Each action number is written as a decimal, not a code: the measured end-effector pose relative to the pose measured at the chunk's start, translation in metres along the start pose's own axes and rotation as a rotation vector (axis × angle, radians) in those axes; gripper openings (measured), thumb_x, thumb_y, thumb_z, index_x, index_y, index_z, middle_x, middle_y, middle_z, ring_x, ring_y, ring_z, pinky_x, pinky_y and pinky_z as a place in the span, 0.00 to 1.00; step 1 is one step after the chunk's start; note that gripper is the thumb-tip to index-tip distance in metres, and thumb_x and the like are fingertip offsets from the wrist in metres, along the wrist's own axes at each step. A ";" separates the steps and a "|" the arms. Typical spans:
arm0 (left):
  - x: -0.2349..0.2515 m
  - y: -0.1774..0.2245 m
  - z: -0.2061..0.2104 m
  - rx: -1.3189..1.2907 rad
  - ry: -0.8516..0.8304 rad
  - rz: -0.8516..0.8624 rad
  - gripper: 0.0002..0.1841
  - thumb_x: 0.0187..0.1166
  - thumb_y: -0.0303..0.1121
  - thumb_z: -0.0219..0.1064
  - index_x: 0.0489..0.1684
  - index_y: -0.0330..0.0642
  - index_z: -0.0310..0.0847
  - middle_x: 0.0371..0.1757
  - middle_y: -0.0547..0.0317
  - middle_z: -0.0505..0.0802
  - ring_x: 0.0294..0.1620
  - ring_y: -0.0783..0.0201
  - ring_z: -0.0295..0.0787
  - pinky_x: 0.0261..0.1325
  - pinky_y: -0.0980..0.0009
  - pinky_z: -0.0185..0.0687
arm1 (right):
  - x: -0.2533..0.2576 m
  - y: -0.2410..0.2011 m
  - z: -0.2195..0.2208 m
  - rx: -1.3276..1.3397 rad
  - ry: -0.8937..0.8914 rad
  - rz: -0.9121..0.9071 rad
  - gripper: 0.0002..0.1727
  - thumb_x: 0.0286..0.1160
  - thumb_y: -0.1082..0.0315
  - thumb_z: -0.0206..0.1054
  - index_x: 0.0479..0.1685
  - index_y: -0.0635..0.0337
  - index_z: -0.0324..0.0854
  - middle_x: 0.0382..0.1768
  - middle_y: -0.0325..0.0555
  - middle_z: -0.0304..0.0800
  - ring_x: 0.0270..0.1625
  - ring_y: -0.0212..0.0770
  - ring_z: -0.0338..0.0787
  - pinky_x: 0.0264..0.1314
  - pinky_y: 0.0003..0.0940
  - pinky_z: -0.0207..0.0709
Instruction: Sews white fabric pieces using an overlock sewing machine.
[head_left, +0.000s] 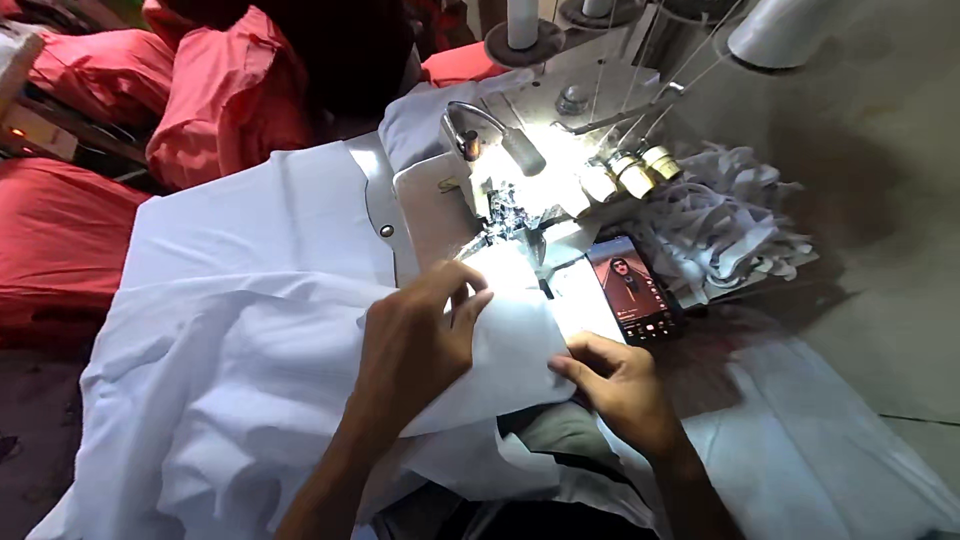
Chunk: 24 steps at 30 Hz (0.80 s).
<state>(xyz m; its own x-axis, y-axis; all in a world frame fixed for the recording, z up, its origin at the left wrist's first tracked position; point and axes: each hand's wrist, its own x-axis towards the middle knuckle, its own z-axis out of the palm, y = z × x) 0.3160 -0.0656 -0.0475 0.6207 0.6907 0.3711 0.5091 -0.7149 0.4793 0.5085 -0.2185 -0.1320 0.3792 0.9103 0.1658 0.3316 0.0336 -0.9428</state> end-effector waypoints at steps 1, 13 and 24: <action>0.007 -0.006 0.009 0.050 -0.001 -0.007 0.08 0.81 0.42 0.66 0.44 0.52 0.88 0.32 0.70 0.88 0.25 0.71 0.79 0.25 0.69 0.73 | 0.004 0.007 0.004 -0.099 0.042 0.011 0.08 0.74 0.61 0.74 0.38 0.56 0.91 0.31 0.31 0.94 0.33 0.19 0.90 0.39 0.16 0.85; 0.022 -0.031 0.029 0.086 0.017 -0.042 0.09 0.81 0.37 0.64 0.50 0.47 0.87 0.40 0.62 0.91 0.31 0.66 0.83 0.31 0.64 0.76 | 0.017 0.032 0.007 -0.221 0.063 0.099 0.11 0.74 0.59 0.73 0.46 0.54 0.91 0.37 0.36 0.91 0.35 0.23 0.85 0.41 0.19 0.79; 0.019 -0.028 0.027 0.063 -0.006 -0.055 0.10 0.83 0.39 0.64 0.52 0.47 0.86 0.41 0.62 0.91 0.31 0.69 0.81 0.31 0.68 0.75 | 0.015 0.038 -0.010 -0.049 -0.079 0.209 0.16 0.74 0.63 0.73 0.60 0.52 0.84 0.39 0.33 0.92 0.33 0.22 0.87 0.38 0.18 0.82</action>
<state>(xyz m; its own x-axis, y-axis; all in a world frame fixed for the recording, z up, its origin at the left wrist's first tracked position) 0.3294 -0.0349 -0.0753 0.5942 0.7287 0.3406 0.5792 -0.6814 0.4474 0.5353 -0.2078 -0.1628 0.3758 0.9249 -0.0569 0.2951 -0.1777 -0.9388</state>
